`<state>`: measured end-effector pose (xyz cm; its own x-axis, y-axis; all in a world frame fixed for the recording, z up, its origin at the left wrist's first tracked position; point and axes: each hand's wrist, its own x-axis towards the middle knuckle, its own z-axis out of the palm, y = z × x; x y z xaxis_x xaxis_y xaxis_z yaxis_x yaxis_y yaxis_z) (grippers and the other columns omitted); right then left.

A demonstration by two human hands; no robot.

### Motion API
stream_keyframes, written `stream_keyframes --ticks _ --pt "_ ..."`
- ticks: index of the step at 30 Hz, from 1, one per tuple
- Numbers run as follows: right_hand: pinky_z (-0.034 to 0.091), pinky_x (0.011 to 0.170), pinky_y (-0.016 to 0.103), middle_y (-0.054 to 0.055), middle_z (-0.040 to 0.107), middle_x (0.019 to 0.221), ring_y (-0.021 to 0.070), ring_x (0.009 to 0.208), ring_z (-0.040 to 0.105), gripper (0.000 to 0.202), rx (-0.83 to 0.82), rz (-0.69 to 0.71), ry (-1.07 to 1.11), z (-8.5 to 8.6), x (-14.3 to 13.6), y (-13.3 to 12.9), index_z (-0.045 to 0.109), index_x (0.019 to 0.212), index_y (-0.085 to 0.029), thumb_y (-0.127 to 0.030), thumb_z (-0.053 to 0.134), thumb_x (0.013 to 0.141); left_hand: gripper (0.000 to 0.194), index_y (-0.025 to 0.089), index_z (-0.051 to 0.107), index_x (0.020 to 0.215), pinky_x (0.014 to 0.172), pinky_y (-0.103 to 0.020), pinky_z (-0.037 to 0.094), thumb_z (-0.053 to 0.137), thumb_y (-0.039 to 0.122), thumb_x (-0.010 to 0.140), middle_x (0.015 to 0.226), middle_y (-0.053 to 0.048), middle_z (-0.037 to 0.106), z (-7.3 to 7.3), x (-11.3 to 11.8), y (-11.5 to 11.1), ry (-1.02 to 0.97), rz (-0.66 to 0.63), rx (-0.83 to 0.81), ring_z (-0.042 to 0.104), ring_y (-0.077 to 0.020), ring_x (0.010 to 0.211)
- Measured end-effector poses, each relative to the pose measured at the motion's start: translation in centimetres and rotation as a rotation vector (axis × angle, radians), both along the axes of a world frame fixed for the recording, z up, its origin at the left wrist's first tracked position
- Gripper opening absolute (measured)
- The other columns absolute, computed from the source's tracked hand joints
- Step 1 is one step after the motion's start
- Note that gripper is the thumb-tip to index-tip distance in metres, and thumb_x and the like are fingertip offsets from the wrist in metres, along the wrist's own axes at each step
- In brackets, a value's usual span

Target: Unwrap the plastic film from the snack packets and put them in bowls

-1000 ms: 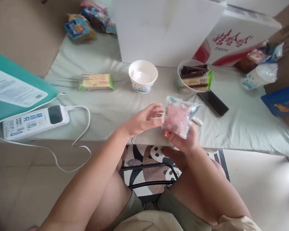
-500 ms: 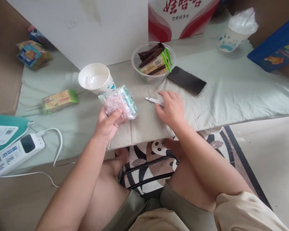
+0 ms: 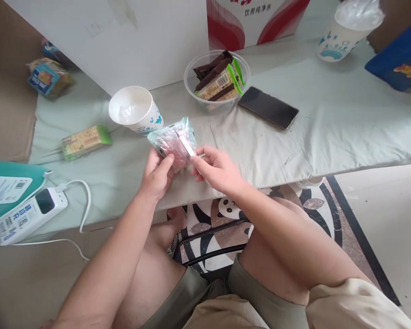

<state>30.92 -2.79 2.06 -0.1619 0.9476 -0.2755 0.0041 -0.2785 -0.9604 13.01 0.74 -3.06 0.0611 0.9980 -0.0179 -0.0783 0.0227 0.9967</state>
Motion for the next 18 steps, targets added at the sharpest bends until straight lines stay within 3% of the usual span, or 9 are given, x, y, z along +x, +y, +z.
stream_keyframes --ticks 3,8,10,15,18 --pt "0.047 0.056 0.026 0.001 0.070 0.072 0.0120 0.057 0.060 0.029 -0.064 0.177 -0.104 -0.5 -0.7 0.0 0.063 0.079 -0.020 -0.047 0.062 0.090 0.051 0.030 0.061 0.116 0.096 -0.037 0.057 0.080 0.055 0.077 0.117 -0.005 0.069 0.7 -0.4 0.2 -0.085 -0.014 -0.042 0.068 -0.0243 0.114" --pt "0.042 0.050 0.027 0.001 0.068 0.066 0.0131 0.052 0.056 0.032 -0.145 0.434 -0.202 0.1 -0.5 -0.9 0.065 0.071 -0.020 -0.045 0.059 0.090 0.045 0.034 0.061 0.110 0.084 -0.038 0.061 0.077 0.059 0.077 0.119 -0.003 0.070 3.2 -3.5 1.5 -0.171 0.138 -0.057 0.068 -0.0269 0.113" --pt "0.041 0.051 0.028 0.002 0.066 0.065 0.0143 0.053 0.056 0.033 -0.072 0.377 -0.277 0.4 0.3 -0.8 0.064 0.072 -0.020 -0.047 0.056 0.091 0.043 0.034 0.062 0.110 0.085 -0.039 0.060 0.073 0.061 0.078 0.119 -0.004 0.070 3.6 -4.4 1.6 -0.171 0.171 -0.041 0.067 -0.0276 0.116" --pt "0.038 0.060 0.034 0.009 0.067 0.084 0.0213 0.067 0.059 0.026 0.284 -0.087 -0.900 -0.7 3.2 0.9 0.068 0.081 -0.021 -0.042 0.056 0.091 0.048 0.027 0.062 0.107 0.087 -0.033 0.057 0.082 0.051 0.071 0.113 -0.006 0.071 2.7 -3.1 -0.4 -0.160 0.141 -0.064 0.067 -0.0242 0.112" --pt "0.041 0.066 0.039 0.013 0.069 0.097 0.0283 0.078 0.063 0.026 0.302 -0.128 -1.121 -2.3 4.7 2.2 0.073 0.100 -0.021 -0.039 0.056 0.091 0.047 0.024 0.058 0.106 0.083 -0.033 0.056 0.082 0.047 0.073 0.107 -0.007 0.070 2.2 -1.6 -2.2 0.018 0.061 -0.176 0.069 -0.0233 0.101"
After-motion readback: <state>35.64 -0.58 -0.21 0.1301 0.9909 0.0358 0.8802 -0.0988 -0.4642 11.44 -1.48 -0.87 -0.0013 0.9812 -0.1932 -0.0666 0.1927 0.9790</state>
